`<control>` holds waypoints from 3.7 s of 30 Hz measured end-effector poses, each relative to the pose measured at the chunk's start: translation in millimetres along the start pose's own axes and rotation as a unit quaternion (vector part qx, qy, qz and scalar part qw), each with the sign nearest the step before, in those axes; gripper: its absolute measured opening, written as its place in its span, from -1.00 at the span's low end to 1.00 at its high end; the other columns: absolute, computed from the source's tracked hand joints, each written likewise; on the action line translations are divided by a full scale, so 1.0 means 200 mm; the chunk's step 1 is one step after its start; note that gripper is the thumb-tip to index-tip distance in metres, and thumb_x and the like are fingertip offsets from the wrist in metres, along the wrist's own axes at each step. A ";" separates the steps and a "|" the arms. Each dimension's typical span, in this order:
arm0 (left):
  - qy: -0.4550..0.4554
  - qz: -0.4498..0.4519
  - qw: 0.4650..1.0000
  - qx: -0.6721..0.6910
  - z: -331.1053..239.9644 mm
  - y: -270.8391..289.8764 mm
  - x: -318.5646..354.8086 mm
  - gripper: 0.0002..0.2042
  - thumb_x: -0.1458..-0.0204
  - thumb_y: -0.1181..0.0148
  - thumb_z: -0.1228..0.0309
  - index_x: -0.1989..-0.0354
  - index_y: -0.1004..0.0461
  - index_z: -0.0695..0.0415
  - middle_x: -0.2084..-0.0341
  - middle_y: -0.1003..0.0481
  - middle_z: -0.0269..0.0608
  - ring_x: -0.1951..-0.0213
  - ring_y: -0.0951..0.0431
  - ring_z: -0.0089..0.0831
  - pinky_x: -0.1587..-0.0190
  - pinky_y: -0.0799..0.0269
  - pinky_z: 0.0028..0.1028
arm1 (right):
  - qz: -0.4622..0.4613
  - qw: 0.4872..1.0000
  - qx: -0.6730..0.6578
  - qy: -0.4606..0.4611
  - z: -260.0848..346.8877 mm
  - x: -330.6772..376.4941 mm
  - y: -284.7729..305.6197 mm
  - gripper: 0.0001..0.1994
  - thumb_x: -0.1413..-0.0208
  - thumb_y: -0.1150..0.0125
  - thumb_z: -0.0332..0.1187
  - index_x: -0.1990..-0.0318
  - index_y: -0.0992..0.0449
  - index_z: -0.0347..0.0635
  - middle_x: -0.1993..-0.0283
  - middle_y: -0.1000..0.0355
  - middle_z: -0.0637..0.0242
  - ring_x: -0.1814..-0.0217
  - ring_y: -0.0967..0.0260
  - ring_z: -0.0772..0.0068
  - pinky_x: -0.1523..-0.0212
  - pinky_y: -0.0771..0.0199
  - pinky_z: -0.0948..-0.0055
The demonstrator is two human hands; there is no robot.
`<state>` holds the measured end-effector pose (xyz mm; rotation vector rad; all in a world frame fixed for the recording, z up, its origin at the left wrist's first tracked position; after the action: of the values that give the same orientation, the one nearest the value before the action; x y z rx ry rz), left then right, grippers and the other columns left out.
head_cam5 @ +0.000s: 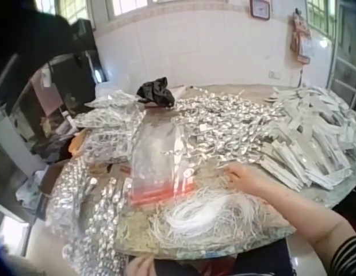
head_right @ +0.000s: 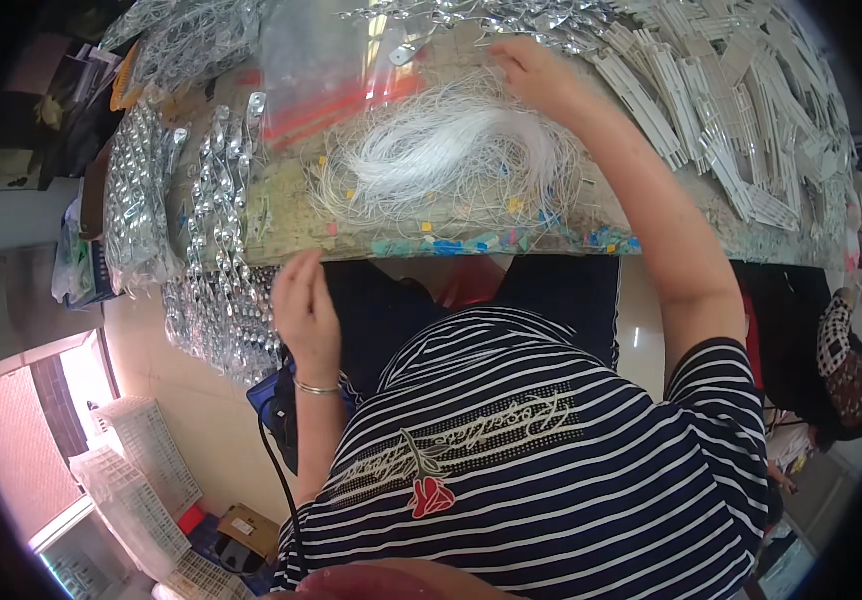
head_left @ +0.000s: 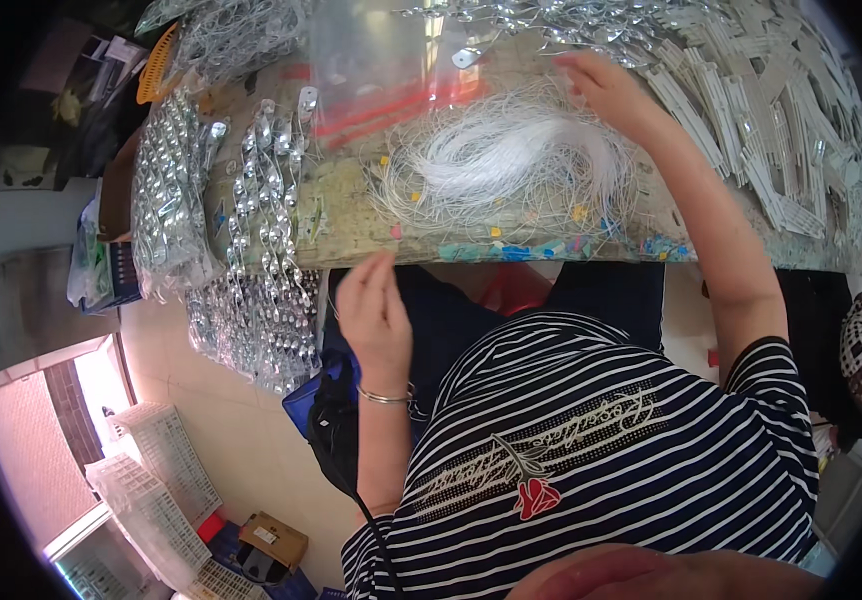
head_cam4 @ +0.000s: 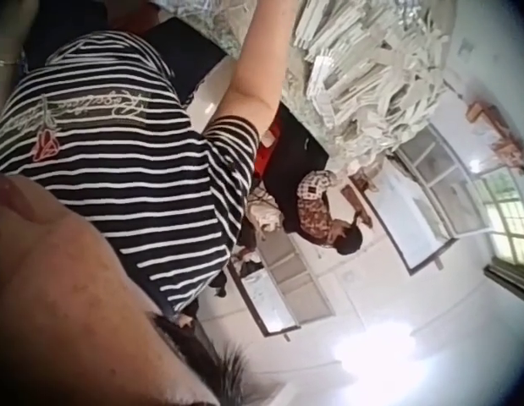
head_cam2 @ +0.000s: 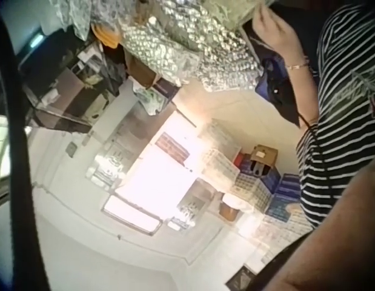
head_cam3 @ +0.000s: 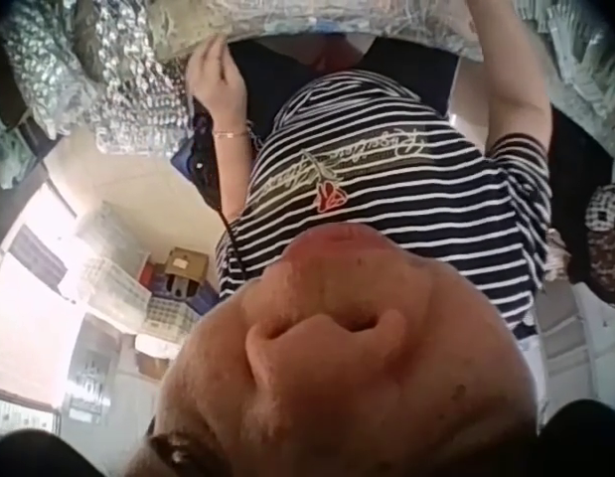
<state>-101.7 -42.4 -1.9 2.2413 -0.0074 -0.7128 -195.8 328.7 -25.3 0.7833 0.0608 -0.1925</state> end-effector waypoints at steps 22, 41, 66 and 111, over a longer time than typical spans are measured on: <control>0.028 0.001 0.992 0.120 -0.19 0.03 0.05 -0.81 0.05 -0.13 0.67 0.22 -0.50 0.32 0.29 -0.49 -0.03 0.24 -0.51 -0.24 0.16 -0.42 -0.44 | -0.177 0.949 -0.246 0.087 0.97 0.27 0.58 -0.85 -0.22 0.03 -0.33 0.31 -0.40 -0.19 0.56 -0.29 0.45 0.49 -0.24 0.67 0.45 -0.24 0.70; 0.271 0.205 0.882 0.327 -0.12 -0.13 0.09 -0.69 -0.17 0.09 0.51 -0.09 -0.31 0.25 0.36 -0.46 -0.33 0.56 -0.31 -0.73 0.53 -0.28 -0.70 | 0.109 0.985 -0.099 0.088 0.48 0.64 -0.30 -0.84 -0.16 -0.03 -0.40 0.16 -0.44 -0.24 0.28 -0.35 0.35 0.29 -0.31 0.54 0.27 -0.31 0.59; 0.346 0.232 0.829 0.373 -0.09 -0.20 0.21 -0.75 -0.13 -0.07 0.35 0.08 -0.47 0.19 0.68 -0.26 -0.53 0.68 -0.17 -0.79 0.62 -0.10 -0.73 | 0.019 0.972 -0.234 0.024 0.44 0.48 0.09 -0.91 -0.18 -0.01 -0.38 0.24 -0.43 -0.13 0.37 -0.42 0.51 0.43 -0.18 0.78 0.43 -0.18 0.75; 0.376 0.300 0.809 0.338 -0.17 -0.19 0.16 -0.82 -0.05 -0.17 0.35 0.30 -0.52 0.21 0.56 -0.47 -0.42 0.55 -0.33 -0.78 0.52 -0.21 -0.73 | 0.095 0.989 -0.115 0.020 0.57 0.78 -0.11 -0.68 -0.10 -0.09 -0.45 -0.04 -0.38 -0.17 0.11 -0.41 0.33 0.33 -0.31 0.66 0.32 -0.33 0.65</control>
<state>-66.1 -0.1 -25.3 2.7976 -0.6398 0.6530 -50.0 208.9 21.1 0.5583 0.0438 0.0121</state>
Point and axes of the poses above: each hand's wrist, its own x-axis away from the middle knuckle, its own y-axis out of the back of the hand, z = x × y, the point moved 6 cm from there along -x, towards the middle knuckle
